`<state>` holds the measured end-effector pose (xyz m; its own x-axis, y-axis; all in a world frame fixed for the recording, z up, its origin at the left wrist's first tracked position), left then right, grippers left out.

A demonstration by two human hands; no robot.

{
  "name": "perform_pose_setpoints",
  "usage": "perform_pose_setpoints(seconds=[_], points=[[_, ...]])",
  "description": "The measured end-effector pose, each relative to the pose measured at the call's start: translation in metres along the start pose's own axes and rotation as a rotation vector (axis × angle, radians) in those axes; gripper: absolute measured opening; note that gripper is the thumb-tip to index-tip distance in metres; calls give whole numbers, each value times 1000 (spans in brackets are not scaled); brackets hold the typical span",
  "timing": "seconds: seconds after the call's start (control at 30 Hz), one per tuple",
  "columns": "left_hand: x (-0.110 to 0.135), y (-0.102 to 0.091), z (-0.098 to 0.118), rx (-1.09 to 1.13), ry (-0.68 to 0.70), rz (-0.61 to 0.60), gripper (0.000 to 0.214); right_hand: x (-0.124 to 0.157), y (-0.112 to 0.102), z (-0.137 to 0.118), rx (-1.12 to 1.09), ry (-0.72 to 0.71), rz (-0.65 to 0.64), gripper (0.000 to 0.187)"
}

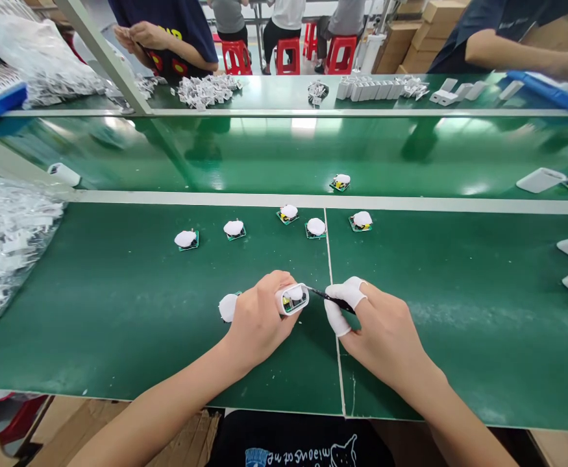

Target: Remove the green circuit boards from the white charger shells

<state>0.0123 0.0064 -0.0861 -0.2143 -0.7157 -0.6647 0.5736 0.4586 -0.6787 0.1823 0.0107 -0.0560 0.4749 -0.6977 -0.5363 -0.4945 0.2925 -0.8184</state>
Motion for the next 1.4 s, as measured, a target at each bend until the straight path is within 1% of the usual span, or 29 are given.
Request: perform_pose_setpoints(seconds=[0.13,0.3,0.43,0.5,0.67,0.8,0.87,0.93,1.0,1.1,1.2,1.3,1.37,1.4], points=[[-1,0,0,58,-3,-31,33,-1,0,0,-17,0,0,15],[0,1,0,135,-1,-28,39,-2,1,0,-82,-16,-4,14],[0,1,1,208,-2,-61,39,-2,0,0,-147,-13,-24,14],[-1,1,2,274,5,-92,42,-2,-2,0,-188,-10,-35,13],[-2,0,3,455,28,-227,53,-2,-4,0,-290,-16,-56,12],[-1,1,5,467,57,-279,46,-3,-5,-1,-316,-42,-65,13],[-1,1,5,481,60,-282,48,-3,-7,0,-306,-51,-65,13],[-1,1,5,499,49,-280,57,-3,-8,1,-296,-55,-64,13],[-1,2,4,493,56,-277,59,-3,-9,2,-289,-59,-85,13],[0,2,5,435,106,-264,50,-3,-9,4,-270,-78,-165,17],[1,3,4,394,122,-264,40,-3,-11,7,-262,-90,-238,21],[0,3,3,420,95,-259,45,-3,-17,12,-308,-71,-221,17],[-2,2,1,445,42,-232,53,-4,-20,17,-338,-18,-194,16],[-3,1,-1,457,9,-210,55,-5,-20,20,-341,17,-201,15]])
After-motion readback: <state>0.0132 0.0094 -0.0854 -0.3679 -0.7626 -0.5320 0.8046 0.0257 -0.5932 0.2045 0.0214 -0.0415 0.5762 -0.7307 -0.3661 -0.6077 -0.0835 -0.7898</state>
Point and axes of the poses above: each hand's wrist, its own x-axis away from the middle knuckle, its own y-axis out of the palm, z = x × y, the point moved 3 cm from there along -x, towards the middle knuckle, and after that the axes turned 1 degree about -z, right-handed, at the moved point
